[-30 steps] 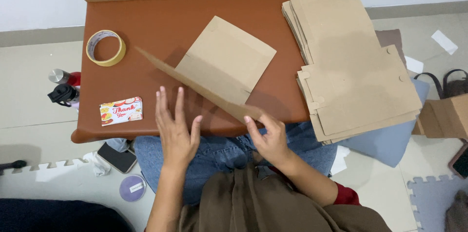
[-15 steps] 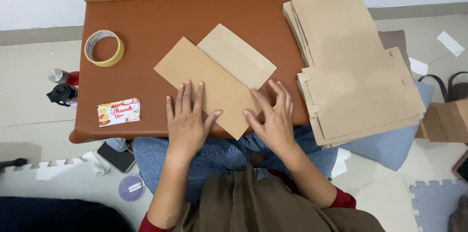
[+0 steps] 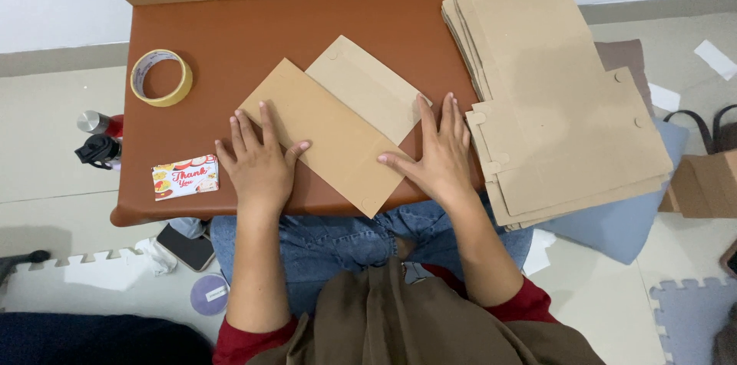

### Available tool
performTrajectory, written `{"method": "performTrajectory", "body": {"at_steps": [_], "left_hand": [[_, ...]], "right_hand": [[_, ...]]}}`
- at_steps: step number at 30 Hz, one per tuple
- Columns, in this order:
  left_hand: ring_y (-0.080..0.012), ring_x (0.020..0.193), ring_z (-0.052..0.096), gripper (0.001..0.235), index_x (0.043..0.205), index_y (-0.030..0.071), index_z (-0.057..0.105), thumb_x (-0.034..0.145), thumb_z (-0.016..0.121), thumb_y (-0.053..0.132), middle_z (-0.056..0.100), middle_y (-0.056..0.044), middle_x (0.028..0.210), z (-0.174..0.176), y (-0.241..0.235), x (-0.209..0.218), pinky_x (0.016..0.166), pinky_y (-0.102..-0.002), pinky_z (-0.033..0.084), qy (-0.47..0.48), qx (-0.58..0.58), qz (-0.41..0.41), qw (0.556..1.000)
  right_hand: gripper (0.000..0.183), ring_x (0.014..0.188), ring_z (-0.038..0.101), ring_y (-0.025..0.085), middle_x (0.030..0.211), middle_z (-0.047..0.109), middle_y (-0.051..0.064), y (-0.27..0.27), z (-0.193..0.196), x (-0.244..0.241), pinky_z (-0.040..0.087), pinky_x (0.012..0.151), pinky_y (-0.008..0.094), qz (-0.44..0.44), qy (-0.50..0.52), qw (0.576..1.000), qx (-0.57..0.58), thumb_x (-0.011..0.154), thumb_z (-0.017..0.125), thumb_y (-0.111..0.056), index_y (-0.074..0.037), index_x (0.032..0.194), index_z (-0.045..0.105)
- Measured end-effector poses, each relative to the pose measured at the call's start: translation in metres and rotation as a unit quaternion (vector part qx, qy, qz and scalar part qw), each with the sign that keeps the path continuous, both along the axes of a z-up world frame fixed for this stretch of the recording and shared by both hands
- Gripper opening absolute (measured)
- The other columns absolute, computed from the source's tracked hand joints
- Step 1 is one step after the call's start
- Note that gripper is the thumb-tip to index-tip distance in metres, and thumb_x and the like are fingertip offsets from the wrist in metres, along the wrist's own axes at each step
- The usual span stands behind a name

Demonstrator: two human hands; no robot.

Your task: Assembling small cardboard boxes from flat templates and applying decorative stickers.

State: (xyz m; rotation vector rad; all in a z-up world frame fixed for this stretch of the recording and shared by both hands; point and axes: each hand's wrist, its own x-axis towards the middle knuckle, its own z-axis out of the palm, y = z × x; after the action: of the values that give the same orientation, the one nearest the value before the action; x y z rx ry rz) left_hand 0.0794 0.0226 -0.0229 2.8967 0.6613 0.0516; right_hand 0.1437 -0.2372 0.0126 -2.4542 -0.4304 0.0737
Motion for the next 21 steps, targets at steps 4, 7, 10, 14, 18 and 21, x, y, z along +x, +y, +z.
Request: {"method": "performTrajectory", "body": {"at_steps": [4,7,10,14,18,21], "left_hand": [[-0.0404,0.15,0.026,0.083,0.162,0.014,0.026,0.096,0.051,0.058,0.032,-0.03,0.157,0.001,-0.013,0.001,0.115,-0.063,0.014,-0.033,-0.012,0.016,0.999],[-0.0442,0.149,0.021,0.077,0.16,0.015,0.031,0.095,0.057,0.048,0.03,-0.033,0.155,0.005,-0.014,0.005,0.114,-0.063,0.012,-0.04,-0.038,0.015,0.998],[-0.0512,0.148,0.016,0.069,0.157,0.01,0.037,0.096,0.062,0.028,0.024,-0.04,0.154,0.013,-0.009,0.015,0.114,-0.062,0.009,-0.063,-0.124,-0.024,0.99],[-0.0436,0.152,0.016,0.06,0.154,0.019,0.044,0.096,0.06,0.018,0.026,-0.033,0.158,0.005,0.001,0.043,0.117,-0.063,0.001,-0.054,-0.15,-0.078,0.984],[-0.0422,0.151,0.024,0.053,0.149,0.025,0.052,0.098,0.054,0.008,0.036,-0.026,0.157,-0.001,-0.011,0.053,0.117,-0.067,0.0,-0.033,-0.075,-0.118,0.99],[-0.0479,0.152,0.012,0.054,0.157,0.02,0.038,0.106,0.041,0.038,0.025,-0.029,0.162,0.01,-0.05,0.042,0.118,-0.066,0.002,-0.002,-0.069,-0.108,0.992]], "right_hand": [[0.112,0.144,0.029,0.046,0.15,0.035,0.034,0.002,-0.009,0.015,0.024,0.112,0.056,0.003,-0.039,0.999,-0.033,0.065,0.086,-0.064,-0.006,0.151,0.043],[0.105,0.132,0.039,0.036,0.136,0.044,0.018,0.003,-0.013,0.021,0.032,0.103,0.044,0.009,-0.054,0.998,-0.035,0.061,0.087,-0.066,-0.01,0.142,0.053],[0.103,0.12,0.045,0.034,0.126,0.04,0.013,0.004,-0.011,0.013,0.037,0.099,0.041,0.01,-0.046,0.999,-0.004,0.056,0.096,-0.051,-0.008,0.14,0.054],[0.101,0.118,0.05,0.038,0.127,0.046,0.018,0.005,-0.025,-0.015,0.04,0.092,0.045,-0.001,-0.069,0.997,-0.03,0.064,0.089,-0.055,-0.009,0.144,0.049],[0.086,0.124,0.057,0.035,0.14,0.053,0.024,0.009,-0.023,-0.056,0.044,0.094,0.044,-0.014,-0.196,0.976,-0.091,0.085,0.073,-0.057,-0.006,0.149,0.047],[0.096,0.141,0.04,0.047,0.152,0.037,0.036,0.002,-0.01,-0.053,0.031,0.115,0.054,0.047,-0.1,0.994,-0.016,0.087,0.077,-0.045,0.002,0.157,0.031]]}}
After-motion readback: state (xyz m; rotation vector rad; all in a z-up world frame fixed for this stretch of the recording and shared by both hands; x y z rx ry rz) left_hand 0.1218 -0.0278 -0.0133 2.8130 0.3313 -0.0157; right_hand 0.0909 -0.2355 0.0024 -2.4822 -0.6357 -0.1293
